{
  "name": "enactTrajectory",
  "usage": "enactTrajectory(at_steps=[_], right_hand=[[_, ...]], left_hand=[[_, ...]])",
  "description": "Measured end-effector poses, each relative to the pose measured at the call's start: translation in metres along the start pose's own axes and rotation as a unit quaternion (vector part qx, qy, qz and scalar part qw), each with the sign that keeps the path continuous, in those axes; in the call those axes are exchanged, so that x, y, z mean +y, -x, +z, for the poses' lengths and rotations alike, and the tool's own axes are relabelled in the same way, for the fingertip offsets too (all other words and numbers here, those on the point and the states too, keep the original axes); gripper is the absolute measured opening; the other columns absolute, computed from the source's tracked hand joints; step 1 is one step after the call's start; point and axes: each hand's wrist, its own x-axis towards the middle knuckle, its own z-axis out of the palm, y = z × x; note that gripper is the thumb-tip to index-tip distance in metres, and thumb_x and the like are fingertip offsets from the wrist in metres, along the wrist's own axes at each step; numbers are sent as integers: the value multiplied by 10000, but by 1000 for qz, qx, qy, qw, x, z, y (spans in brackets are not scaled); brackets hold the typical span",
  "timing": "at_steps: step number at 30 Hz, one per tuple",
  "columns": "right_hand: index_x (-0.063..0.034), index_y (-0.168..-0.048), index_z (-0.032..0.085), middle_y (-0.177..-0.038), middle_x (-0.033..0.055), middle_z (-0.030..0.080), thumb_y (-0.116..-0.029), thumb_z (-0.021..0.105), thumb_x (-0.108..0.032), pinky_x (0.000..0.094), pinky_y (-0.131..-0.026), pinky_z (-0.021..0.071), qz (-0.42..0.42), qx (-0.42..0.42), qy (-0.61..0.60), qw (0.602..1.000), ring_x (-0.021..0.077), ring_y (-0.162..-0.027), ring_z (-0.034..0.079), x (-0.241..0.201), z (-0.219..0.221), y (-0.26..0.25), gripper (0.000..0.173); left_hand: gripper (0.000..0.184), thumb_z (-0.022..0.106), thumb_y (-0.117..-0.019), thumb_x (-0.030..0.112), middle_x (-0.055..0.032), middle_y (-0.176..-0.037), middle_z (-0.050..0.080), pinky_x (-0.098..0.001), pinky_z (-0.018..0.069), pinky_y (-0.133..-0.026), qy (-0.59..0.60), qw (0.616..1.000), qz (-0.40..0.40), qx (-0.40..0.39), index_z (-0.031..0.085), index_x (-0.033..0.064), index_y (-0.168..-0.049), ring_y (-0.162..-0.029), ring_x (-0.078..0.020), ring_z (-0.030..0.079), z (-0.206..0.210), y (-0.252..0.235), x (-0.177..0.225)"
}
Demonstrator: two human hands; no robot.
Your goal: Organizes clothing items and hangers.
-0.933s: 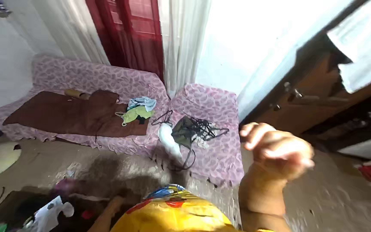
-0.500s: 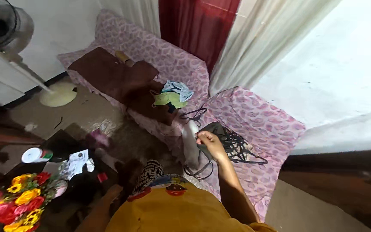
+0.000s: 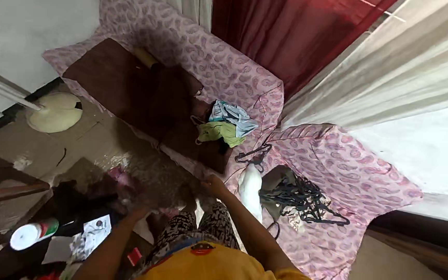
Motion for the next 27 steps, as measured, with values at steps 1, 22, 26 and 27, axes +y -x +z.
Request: enactTrajectory(at_steps=[1, 22, 26, 27], right_hand=[[-6, -1329, 645, -1396, 238, 589, -1034, 586, -292, 501, -1151, 416, 9, 16, 3, 1000, 350, -1334, 547, -3, -5, -22, 415], [-37, -1430, 580, -1581, 220, 416, -996, 626, -352, 692, -1125, 352, 133, 126, 177, 967, 465, -1448, 384, 97, -203, -316, 538], [-43, -1124, 750, -1253, 219, 657, -1001, 643, -338, 592, -1073, 450, -16, 234, 166, 958, 417, -1245, 571, 27, -203, -261, 337], [-26, -1058, 753, -1172, 203, 683, -995, 643, -342, 569, -1045, 476, -62, 240, 153, 957, 392, -1187, 605, 4, -198, -237, 340]], left_hand=[[465, 535, -1070, 294, -296, -1429, 539, -620, 355, -1147, -4, 1000, 1, 3, 543, -20, -1413, -1366, -449, 488, -16, -8, 14], [439, 494, -1082, 286, -217, -1395, 600, -530, 415, -1140, 108, 990, 88, -4, 559, 8, -1415, -1316, -336, 572, -9, -65, 136], [512, 531, -1060, 281, -237, -1468, 533, -542, 400, -1153, 160, 971, 133, 118, 474, -7, -1480, -1368, -365, 518, -33, -62, 176], [557, 555, -1044, 296, -250, -1495, 501, -548, 386, -1161, 154, 959, 170, 169, 455, -21, -1491, -1390, -384, 489, -43, -56, 191]])
